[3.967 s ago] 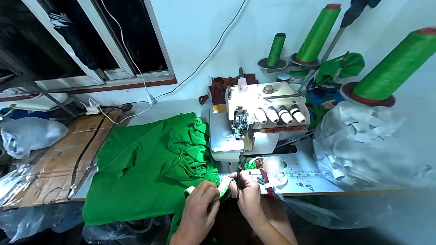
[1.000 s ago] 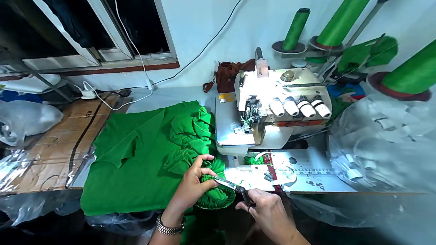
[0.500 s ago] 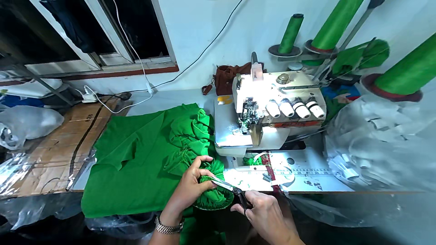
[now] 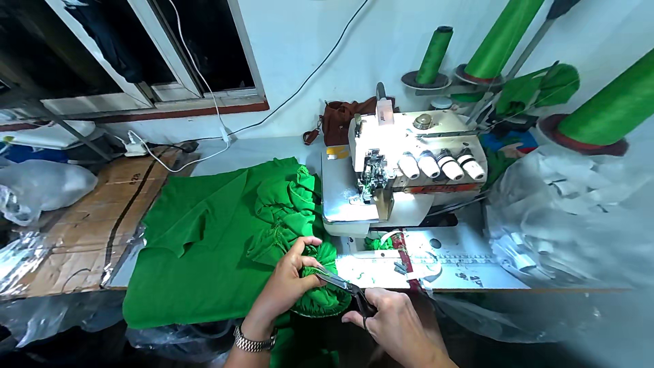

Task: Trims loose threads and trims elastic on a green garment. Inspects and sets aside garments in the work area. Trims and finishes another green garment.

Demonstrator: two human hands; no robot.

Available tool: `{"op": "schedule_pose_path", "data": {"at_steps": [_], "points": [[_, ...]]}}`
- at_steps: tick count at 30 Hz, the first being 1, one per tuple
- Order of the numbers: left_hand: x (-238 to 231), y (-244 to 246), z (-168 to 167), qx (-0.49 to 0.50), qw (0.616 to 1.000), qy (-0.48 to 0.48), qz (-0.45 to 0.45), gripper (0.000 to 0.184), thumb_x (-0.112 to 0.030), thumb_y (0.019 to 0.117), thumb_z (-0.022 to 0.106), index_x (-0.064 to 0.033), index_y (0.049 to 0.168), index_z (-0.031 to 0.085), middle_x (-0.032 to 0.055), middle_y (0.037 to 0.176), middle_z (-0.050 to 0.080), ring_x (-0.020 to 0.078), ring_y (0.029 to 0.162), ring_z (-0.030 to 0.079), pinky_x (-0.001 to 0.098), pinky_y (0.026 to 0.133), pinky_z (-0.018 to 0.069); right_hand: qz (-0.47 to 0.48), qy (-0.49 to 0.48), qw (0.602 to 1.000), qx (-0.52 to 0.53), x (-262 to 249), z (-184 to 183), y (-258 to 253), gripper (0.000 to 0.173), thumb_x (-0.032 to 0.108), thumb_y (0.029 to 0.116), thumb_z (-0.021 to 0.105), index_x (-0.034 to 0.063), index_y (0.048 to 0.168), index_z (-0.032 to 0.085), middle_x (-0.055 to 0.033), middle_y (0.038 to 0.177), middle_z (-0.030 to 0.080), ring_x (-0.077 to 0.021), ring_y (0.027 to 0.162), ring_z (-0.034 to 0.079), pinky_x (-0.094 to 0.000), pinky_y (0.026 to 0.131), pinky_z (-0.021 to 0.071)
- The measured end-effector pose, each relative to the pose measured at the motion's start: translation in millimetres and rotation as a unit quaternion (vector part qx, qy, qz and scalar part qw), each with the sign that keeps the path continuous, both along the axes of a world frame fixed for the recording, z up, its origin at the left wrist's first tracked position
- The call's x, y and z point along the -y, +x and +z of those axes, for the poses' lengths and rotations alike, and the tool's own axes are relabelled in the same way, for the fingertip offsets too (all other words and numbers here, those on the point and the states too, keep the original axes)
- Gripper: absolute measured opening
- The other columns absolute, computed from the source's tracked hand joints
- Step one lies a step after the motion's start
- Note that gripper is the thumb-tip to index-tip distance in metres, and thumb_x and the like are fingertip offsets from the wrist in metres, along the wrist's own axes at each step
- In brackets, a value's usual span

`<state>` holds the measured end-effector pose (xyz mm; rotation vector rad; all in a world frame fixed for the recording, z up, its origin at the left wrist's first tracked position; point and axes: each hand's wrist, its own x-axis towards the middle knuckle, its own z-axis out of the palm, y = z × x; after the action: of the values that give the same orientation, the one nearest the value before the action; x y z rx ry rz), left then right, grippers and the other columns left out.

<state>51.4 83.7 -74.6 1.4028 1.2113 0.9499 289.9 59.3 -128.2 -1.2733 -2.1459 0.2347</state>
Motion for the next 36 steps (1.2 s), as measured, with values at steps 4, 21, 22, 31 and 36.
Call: {"op": "schedule_pose_path", "data": {"at_steps": [4, 21, 22, 31, 36], "points": [[0, 0, 0, 0.005, 1.0, 0.004, -0.002, 0.065, -0.003, 0.0809, 0.075, -0.0128, 0.14, 0.05, 0.0056, 0.09, 0.076, 0.0153, 0.081, 0.074, 0.0293, 0.077, 0.0605, 0.015, -0.011, 1.0, 0.013, 0, 4, 1, 0.052, 0.054, 0.079, 0.073, 0.0069, 0.063, 0.059, -0.0054, 0.054, 0.054, -0.0169, 0.047, 0.056, -0.0329, 0.045, 0.0473], [11, 8, 10, -0.087, 0.985, 0.15, -0.01, 0.046, -0.007, 0.0856, 0.076, -0.0148, 0.129, 0.063, -0.0037, 0.093, 0.077, 0.0067, 0.086, 0.073, 0.0244, 0.081, 0.0605, -0.038, 0.062, 0.997, -0.003, -10, 9, 3, 0.048, 0.058, 0.0773, 0.072, 0.0114, 0.066, 0.064, -0.0005, 0.06, 0.059, -0.0168, 0.055, 0.061, -0.0346, 0.047, 0.0496], [12, 9, 11, -0.094, 0.983, 0.159, -0.003, 0.046, -0.006, 0.0853, 0.076, -0.0145, 0.129, 0.063, -0.0038, 0.093, 0.077, 0.0066, 0.087, 0.074, 0.0243, 0.081, 0.0609, -0.038, 0.069, 0.997, -0.019, -10, 6, 0, 0.043, 0.052, 0.0788, 0.073, 0.0113, 0.067, 0.064, -0.0005, 0.061, 0.059, -0.016, 0.055, 0.061, -0.0333, 0.047, 0.05], [22, 13, 2, -0.095, 0.98, 0.175, -0.006, 0.047, -0.018, 0.0888, 0.078, -0.0149, 0.132, 0.06, -0.0044, 0.095, 0.076, 0.0066, 0.091, 0.072, 0.0236, 0.085, 0.0591, 0.031, -0.141, 0.91, -0.389, -12, 15, -38, 0.01, 0.016, 0.0848, 0.073, 0.0062, 0.085, 0.077, 0.0033, 0.075, 0.069, 0.0041, 0.066, 0.061, -0.0115, 0.06, 0.0503], [29, -8, 5, -0.361, 0.891, 0.258, 0.094, 0.019, -0.037, 0.0879, 0.072, -0.0201, 0.095, 0.076, -0.0099, 0.091, 0.073, 0.0111, 0.091, 0.067, 0.0391, 0.084, 0.0538, -0.008, -0.062, 0.924, -0.378, -9, 9, -39, 0.015, 0.017, 0.0843, 0.071, 0.007, 0.073, 0.071, 0.0044, 0.065, 0.061, 0.0042, 0.058, 0.055, -0.0117, 0.052, 0.0456]]}}
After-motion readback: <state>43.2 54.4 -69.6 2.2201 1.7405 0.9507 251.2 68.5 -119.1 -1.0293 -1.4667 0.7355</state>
